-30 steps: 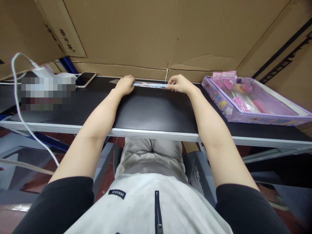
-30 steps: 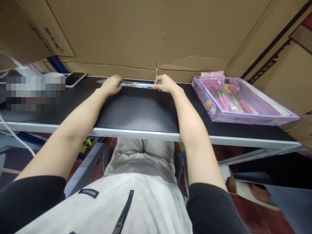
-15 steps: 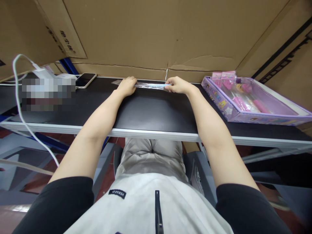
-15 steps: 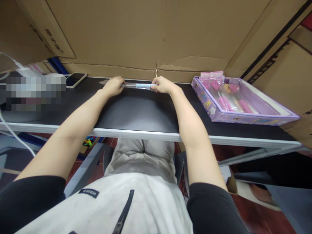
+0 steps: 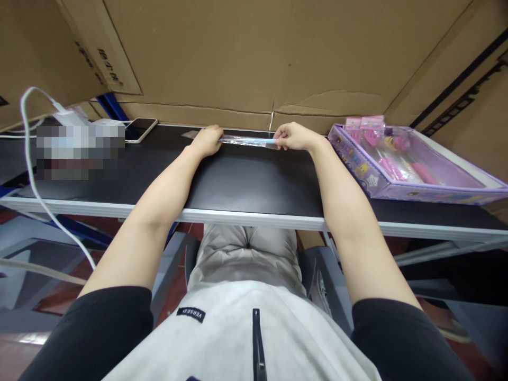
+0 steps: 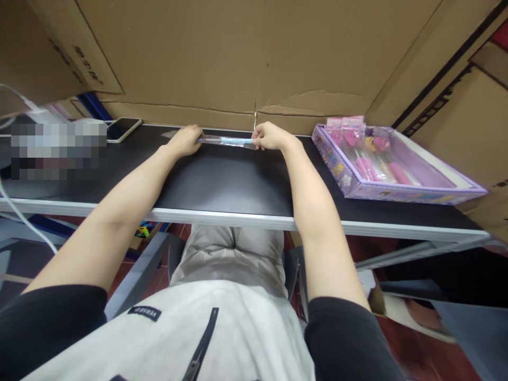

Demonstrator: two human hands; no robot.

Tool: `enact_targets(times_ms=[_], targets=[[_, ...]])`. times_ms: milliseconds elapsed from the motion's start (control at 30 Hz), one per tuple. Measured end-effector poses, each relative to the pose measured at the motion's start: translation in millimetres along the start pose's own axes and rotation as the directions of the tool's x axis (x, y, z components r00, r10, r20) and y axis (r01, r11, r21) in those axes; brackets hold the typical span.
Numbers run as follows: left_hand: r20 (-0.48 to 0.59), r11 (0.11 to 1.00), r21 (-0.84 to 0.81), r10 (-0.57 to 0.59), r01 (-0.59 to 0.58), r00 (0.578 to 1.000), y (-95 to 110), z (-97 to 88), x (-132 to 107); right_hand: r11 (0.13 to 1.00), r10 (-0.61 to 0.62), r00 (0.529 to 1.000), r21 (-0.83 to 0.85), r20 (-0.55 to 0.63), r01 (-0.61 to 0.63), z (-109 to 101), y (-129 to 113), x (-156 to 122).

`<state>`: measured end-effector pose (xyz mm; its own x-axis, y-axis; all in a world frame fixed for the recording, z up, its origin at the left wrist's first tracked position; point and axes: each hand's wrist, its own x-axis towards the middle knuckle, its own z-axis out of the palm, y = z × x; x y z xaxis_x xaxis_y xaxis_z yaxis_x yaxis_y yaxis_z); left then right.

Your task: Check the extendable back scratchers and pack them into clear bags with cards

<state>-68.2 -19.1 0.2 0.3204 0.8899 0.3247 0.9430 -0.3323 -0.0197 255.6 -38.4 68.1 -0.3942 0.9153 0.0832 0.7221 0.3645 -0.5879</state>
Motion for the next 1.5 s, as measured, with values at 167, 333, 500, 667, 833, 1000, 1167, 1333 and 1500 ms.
enact_targets(times_ms=[167,333,500,667,833,1000,1167,1333,1500], targets=[[-0.035,1.000,-0.009,0.009,-0.009,0.999,2.4,-1.9,-0.4,0.997,-0.068,0.998,0.037,-0.010,0.068,1.4,6.7,4.9],[-0.013,1.000,0.008,0.015,-0.015,1.000,7.9,-1.5,0.6,0.997,-0.075,0.997,0.036,0.021,0.074,3.5,6.5,6.4],[-0.029,1.000,-0.027,0.015,-0.016,0.999,5.4,0.3,1.4,0.994,-0.105,0.994,0.043,0.025,0.104,5.9,4.4,6.6],[-0.020,1.000,-0.011,0.004,-0.005,1.000,5.5,-2.7,0.4,0.994,-0.083,0.996,0.077,0.021,0.081,6.7,2.3,4.3],[-0.006,1.000,-0.024,0.004,-0.004,1.000,5.0,-4.1,0.4,0.993,-0.085,0.996,0.087,0.029,0.082,5.8,0.2,1.4],[-0.022,1.000,-0.030,0.005,-0.006,1.000,-0.7,0.0,1.7,0.992,-0.080,0.996,0.104,0.032,0.076,5.7,-5.4,-1.4],[-0.030,0.999,-0.039,-0.017,0.016,0.999,-1.9,0.4,1.2,0.990,-0.067,0.996,0.128,0.051,0.060,6.3,-11.8,-5.3],[-0.022,0.999,-0.029,-0.021,0.021,1.000,-0.5,-0.8,1.0,0.986,-0.071,0.996,0.157,0.061,0.061,7.0,-13.1,-6.1],[-0.023,0.999,-0.046,-0.012,0.011,1.000,-2.2,0.4,1.1,0.989,-0.066,0.995,0.136,0.080,0.054,7.1,-10.5,-4.6]])
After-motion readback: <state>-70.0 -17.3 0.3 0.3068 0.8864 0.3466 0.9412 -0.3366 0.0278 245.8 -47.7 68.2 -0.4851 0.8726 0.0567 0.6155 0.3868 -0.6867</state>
